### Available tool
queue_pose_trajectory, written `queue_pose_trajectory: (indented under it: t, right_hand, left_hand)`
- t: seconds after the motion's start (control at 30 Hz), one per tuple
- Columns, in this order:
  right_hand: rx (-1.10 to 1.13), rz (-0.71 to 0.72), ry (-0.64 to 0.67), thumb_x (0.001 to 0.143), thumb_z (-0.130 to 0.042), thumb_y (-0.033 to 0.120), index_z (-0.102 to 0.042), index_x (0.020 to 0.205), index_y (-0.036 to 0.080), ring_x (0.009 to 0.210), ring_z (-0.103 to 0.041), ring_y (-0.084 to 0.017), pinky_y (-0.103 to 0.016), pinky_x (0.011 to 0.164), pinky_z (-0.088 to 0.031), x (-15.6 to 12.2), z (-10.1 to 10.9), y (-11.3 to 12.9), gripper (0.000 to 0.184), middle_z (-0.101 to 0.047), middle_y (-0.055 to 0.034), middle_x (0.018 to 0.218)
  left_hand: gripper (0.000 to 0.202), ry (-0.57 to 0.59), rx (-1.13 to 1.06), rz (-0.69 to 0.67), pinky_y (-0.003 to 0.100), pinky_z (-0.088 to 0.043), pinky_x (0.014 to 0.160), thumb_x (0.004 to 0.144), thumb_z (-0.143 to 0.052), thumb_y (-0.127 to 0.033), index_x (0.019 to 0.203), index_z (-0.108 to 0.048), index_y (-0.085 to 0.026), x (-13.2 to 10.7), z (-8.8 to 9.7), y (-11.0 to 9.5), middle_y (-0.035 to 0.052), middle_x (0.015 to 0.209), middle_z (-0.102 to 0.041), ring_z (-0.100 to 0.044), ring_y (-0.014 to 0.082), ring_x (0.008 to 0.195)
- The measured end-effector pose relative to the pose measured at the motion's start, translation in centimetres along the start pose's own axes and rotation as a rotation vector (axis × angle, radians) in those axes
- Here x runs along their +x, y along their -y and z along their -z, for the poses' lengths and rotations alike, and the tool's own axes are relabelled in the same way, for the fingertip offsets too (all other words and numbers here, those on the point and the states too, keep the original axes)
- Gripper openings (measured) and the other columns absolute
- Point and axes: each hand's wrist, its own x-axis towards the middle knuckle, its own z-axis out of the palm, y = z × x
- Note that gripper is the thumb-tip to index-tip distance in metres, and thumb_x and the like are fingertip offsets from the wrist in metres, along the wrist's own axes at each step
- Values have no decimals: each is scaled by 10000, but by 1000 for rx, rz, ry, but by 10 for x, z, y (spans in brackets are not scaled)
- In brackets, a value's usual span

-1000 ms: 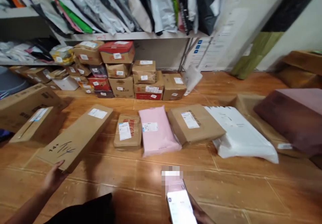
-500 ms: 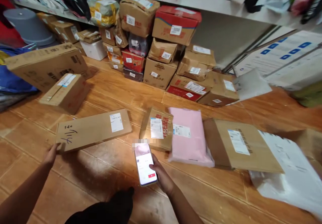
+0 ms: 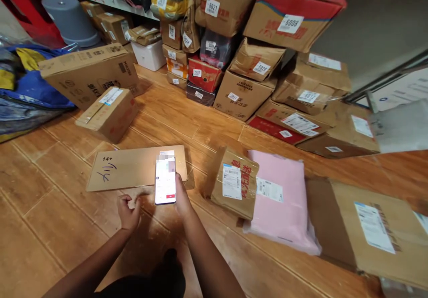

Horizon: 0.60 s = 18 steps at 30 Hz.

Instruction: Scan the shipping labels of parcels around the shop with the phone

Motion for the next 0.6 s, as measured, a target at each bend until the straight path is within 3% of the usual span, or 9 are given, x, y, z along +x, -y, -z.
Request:
queue_pose_trajectory:
  t: [0.2,0.6]
  right_hand:
    - [-10,-12,19,795,-562,747,-666,1144,230,1068,-710,-294,-463,966,-538,9,-18,3,633,-762,-78,1144]
    - [-1,18,39,765,-577,770,-651,1132,245,1098,-695,-292,-452,973,-529,12,-14,1,645,-747,-63,1188]
  left_hand:
    - [189,29,-30,-49,367,-382,739,840,-564,-294,784,-393,-234,5,1,-2,11,803,-429,-453,212,786]
    - [200,72,-60,-75,375,-392,760,849,-578,-312,802,-398,-239,9,-5,-7,14,824,-430,-475,222,810]
